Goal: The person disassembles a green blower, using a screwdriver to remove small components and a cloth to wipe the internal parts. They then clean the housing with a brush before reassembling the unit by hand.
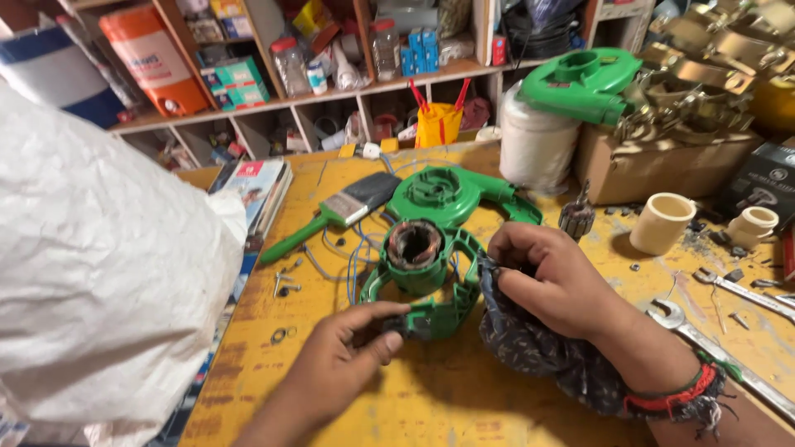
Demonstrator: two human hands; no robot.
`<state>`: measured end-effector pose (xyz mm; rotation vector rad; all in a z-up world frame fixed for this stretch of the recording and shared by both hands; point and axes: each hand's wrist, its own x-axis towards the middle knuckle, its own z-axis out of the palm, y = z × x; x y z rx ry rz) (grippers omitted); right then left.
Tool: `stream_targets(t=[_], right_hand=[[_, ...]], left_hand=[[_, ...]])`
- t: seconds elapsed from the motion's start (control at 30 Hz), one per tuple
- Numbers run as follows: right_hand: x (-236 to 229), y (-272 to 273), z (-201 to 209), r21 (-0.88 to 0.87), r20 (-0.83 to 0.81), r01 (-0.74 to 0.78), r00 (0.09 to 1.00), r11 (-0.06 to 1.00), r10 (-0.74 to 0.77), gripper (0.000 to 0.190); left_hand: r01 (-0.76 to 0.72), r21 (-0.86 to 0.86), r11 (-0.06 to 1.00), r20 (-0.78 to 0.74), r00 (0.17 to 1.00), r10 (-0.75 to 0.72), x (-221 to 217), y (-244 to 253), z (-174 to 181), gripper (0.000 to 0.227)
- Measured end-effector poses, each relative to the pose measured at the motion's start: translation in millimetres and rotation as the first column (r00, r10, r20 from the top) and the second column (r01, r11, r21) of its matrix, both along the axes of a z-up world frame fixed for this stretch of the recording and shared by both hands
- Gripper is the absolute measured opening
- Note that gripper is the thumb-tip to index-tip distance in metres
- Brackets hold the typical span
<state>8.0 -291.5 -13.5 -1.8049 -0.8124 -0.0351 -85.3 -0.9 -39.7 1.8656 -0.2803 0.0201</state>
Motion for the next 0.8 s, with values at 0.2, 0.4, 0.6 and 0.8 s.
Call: stream_targets(t=[0.2, 0.4, 0.6, 0.8], right_hand=[[0.3, 10.4, -2.0, 0.192, -0.1, 0.01, 0.995, 0.981, 0.009, 0.013], [-3.3, 22.5, 3.9, 0.001, 0.016, 0.167, 0.986, 0.986, -0.167, 0.015], [-7.8, 30.9, 1.0, -0.025, -0.035, 0.25, 0.967, 0.968, -0.251, 0.017], [-8.4, 32.1, -4.1, 0.019, -0.025, 0.145, 0.989, 0.989, -0.144, 0.02]], left_hand=[[0.233, -0.115, 0.966, -0.154, 0.956, -0.249, 65.5, 25.4, 29.3, 0.034], [0.332, -0.176, 0.927, -0.215, 0.906, -0.365, 90.1, 29.8, 11.0, 0.041], [0.361, -0.244, 0.9, -0.236, 0.878, -0.416, 81.7, 30.7, 14.2, 0.036], [0.402, -0.33, 0.854, -0.348, 0.789, -0.506, 78.9, 33.9, 13.6, 0.032]])
